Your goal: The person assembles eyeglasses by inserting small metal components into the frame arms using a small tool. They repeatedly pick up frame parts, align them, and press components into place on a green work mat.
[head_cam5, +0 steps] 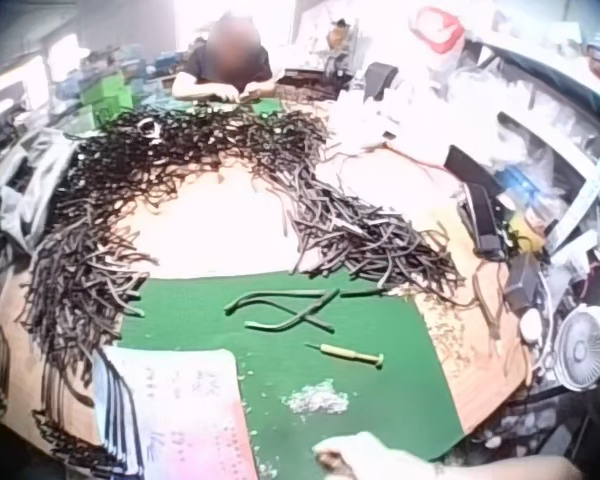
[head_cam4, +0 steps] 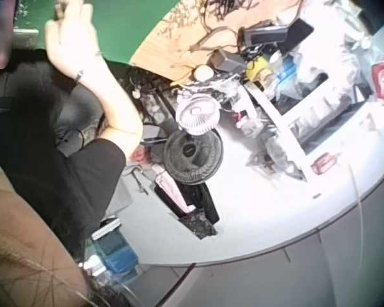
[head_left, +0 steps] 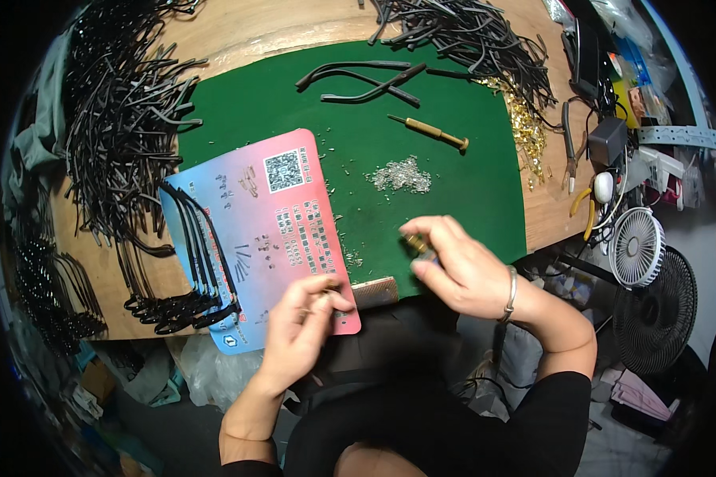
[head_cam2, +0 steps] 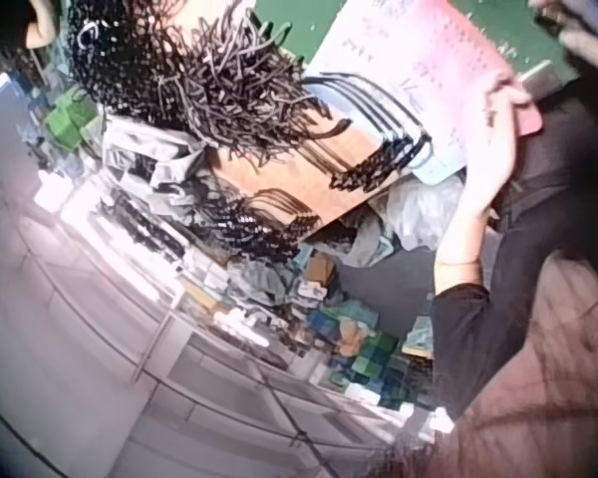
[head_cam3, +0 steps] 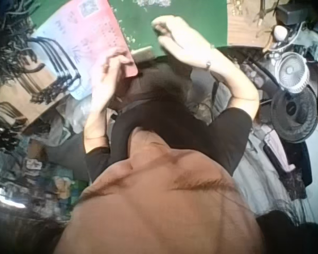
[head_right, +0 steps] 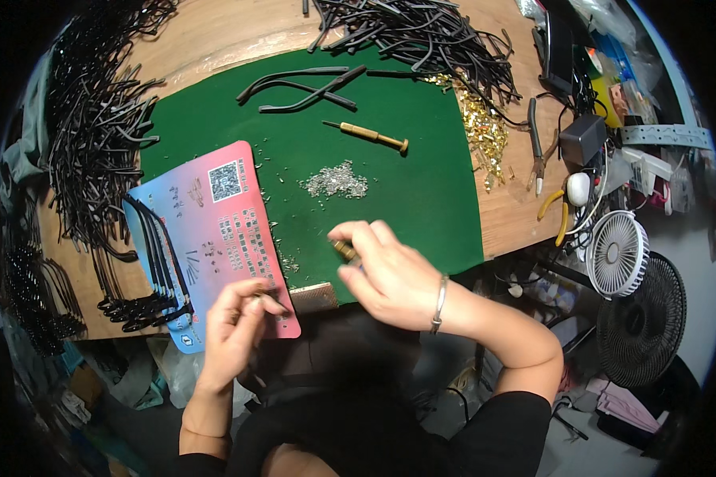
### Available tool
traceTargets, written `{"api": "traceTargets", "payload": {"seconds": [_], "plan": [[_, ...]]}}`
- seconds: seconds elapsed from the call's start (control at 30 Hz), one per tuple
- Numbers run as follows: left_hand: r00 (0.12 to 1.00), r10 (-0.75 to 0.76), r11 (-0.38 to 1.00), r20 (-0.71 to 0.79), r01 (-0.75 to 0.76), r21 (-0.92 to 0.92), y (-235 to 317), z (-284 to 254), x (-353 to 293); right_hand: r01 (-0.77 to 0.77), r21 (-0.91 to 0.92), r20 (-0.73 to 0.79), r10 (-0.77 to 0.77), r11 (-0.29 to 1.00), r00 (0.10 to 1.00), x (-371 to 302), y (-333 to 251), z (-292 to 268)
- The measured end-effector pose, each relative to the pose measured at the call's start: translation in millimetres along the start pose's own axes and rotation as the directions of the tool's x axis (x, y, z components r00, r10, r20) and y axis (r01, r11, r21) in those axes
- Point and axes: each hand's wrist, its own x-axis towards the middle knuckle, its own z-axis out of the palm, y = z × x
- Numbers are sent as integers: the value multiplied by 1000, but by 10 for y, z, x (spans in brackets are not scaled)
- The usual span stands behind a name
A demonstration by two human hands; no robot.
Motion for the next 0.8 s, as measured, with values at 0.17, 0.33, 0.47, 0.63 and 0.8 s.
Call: {"api": "traceTargets", "payload": {"seconds": [0.17, 0.33, 0.47, 0.63, 0.8], "plan": [[952, 288, 878, -101, -220, 424, -5, 168, 212, 38, -448, -222, -153, 893, 963, 149, 45, 59], [948, 286, 901, -137, -217, 374, -46, 165, 240, 62, -568, -247, -241, 821, 939, 170, 75, 121], [948, 295, 894, -121, -229, 386, -74, 153, 249, 36, -598, -246, -227, 801, 942, 174, 73, 152], [974, 193, 961, -115, -164, 224, -51, 110, 207, -4, -574, -274, -187, 819, 943, 181, 17, 148], [990, 103, 994, -98, -105, -15, 32, 104, 78, -39, -579, -284, -157, 814, 946, 171, 11, 166]]}}
